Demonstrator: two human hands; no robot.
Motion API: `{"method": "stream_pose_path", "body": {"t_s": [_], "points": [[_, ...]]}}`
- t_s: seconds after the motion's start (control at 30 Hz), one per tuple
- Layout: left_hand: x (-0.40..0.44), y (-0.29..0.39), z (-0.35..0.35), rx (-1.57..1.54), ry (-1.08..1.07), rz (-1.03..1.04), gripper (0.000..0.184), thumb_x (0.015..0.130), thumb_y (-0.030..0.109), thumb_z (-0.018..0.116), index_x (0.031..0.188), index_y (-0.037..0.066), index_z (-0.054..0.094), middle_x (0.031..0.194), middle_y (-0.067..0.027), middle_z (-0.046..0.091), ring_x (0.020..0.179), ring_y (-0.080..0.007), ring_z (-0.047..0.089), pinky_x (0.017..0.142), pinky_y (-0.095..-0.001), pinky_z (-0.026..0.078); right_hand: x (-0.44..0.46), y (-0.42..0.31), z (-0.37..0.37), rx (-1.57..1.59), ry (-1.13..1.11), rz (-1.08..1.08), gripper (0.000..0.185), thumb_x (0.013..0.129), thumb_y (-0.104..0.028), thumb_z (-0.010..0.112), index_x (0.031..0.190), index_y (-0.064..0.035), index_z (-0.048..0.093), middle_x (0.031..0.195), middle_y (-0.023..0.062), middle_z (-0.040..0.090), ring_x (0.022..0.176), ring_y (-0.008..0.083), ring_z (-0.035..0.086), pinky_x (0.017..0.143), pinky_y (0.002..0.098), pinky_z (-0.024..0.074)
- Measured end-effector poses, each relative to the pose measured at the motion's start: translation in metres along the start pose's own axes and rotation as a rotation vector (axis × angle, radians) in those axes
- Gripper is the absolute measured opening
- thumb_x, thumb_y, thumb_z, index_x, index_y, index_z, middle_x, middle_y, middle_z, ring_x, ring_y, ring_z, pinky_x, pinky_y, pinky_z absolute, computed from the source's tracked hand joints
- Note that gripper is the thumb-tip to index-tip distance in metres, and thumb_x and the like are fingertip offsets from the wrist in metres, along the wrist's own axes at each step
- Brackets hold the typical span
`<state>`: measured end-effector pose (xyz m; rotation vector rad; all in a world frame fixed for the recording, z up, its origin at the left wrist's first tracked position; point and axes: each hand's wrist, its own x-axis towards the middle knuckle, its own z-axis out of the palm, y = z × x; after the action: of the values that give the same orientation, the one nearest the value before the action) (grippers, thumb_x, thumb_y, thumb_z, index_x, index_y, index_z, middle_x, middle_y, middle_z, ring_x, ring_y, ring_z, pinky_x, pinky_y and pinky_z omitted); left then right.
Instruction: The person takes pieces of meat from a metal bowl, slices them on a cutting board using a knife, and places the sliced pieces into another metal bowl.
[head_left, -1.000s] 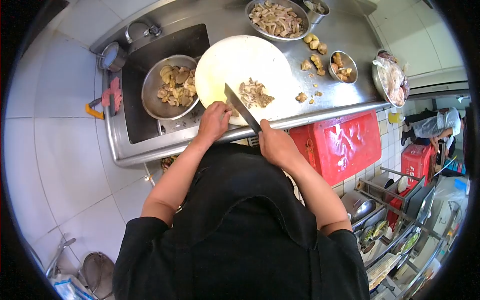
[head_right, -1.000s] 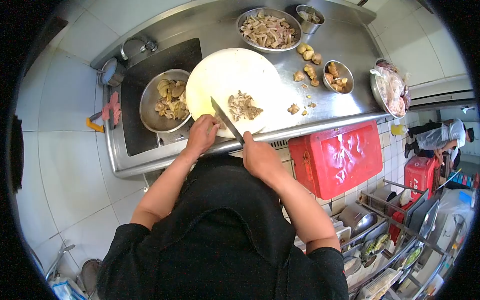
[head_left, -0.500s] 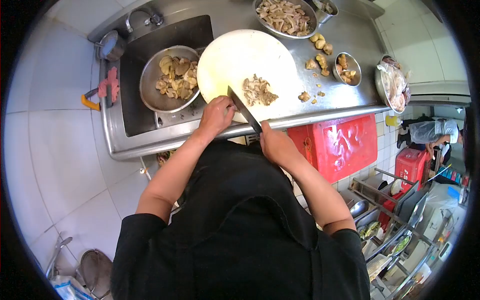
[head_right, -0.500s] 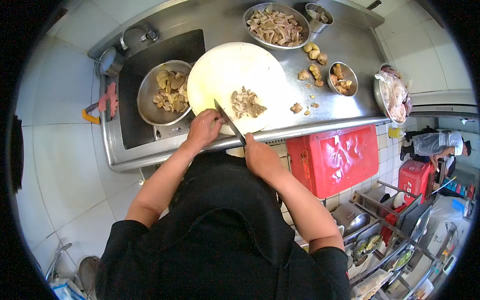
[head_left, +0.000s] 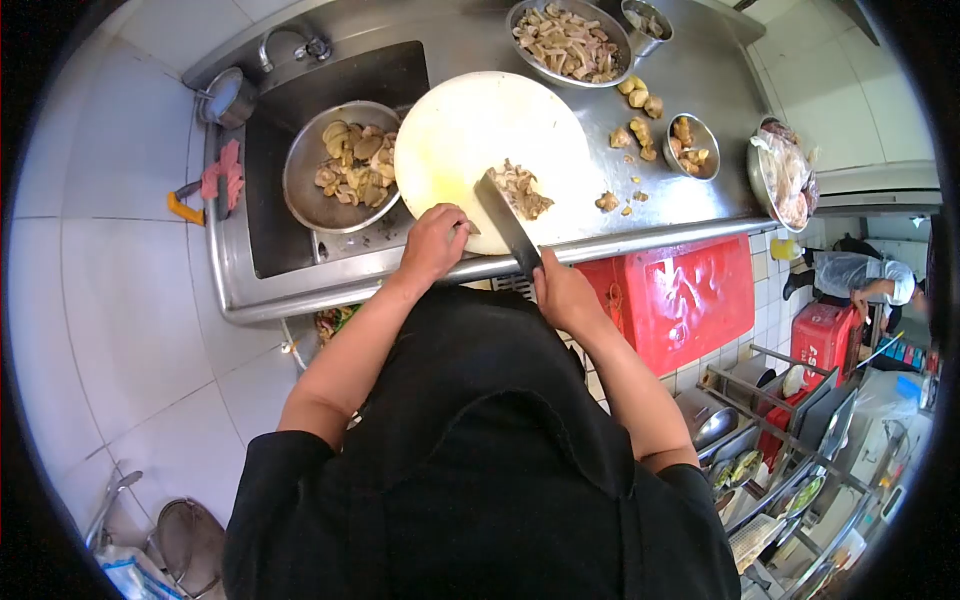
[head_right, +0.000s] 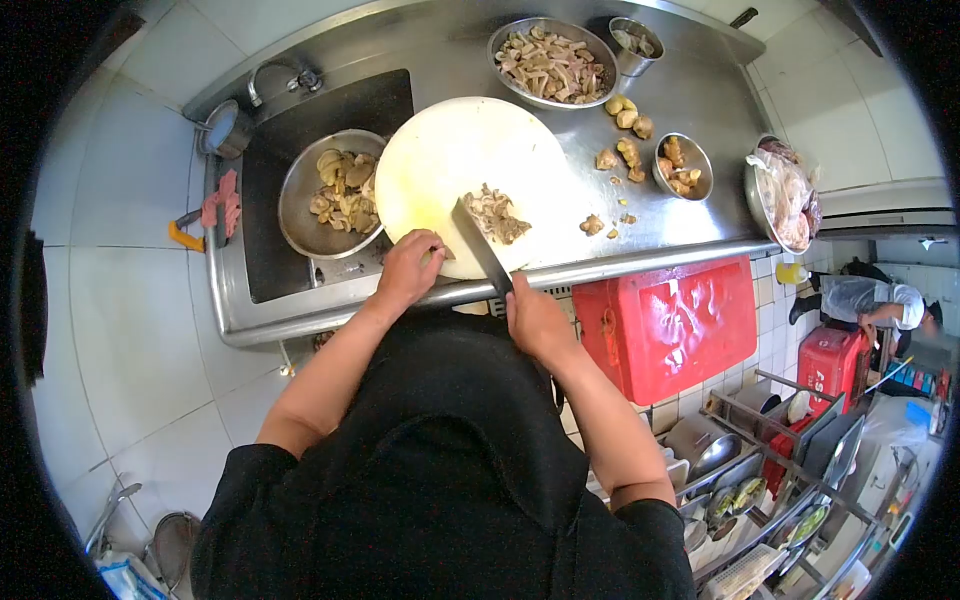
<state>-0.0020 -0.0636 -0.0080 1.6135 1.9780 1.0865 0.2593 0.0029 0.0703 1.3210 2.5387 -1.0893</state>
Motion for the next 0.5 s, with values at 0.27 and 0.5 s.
{"method": "stream_pose_path", "body": {"t_s": [0.27, 0.5], "points": [[0.005, -0.005, -0.023, 0.058, -0.106, 0.021, 0.017, 0.097, 0.012, 0.069, 0.109, 0.001, 0.073, 0.109, -0.0178, 0.073, 0.105, -0.04, 0.07, 0.093, -0.0469, 0.056, -0.019, -0.053, -0.037, -0.038, -0.086, 0.016, 0.023, 0.109, -0.018, 0.05, 0.121, 0.0006, 0.051, 0.087, 0.0337, 0.071, 0.086, 0.0534, 0.07, 0.081, 0.0654, 0.0529], [0.004, -0.007, -0.018, 0.092, -0.103, 0.073, 0.017, 0.095, 0.012, 0.072, 0.106, 0.0, 0.073, 0.106, -0.0182, 0.073, 0.103, -0.04, 0.069, 0.091, -0.0474, 0.056, -0.009, -0.041, -0.024, -0.112, -0.121, -0.064, 0.023, 0.108, -0.017, 0.049, 0.119, 0.0032, 0.051, 0.087, 0.0325, 0.072, 0.086, 0.0519, 0.071, 0.08, 0.0639, 0.0537]]}}
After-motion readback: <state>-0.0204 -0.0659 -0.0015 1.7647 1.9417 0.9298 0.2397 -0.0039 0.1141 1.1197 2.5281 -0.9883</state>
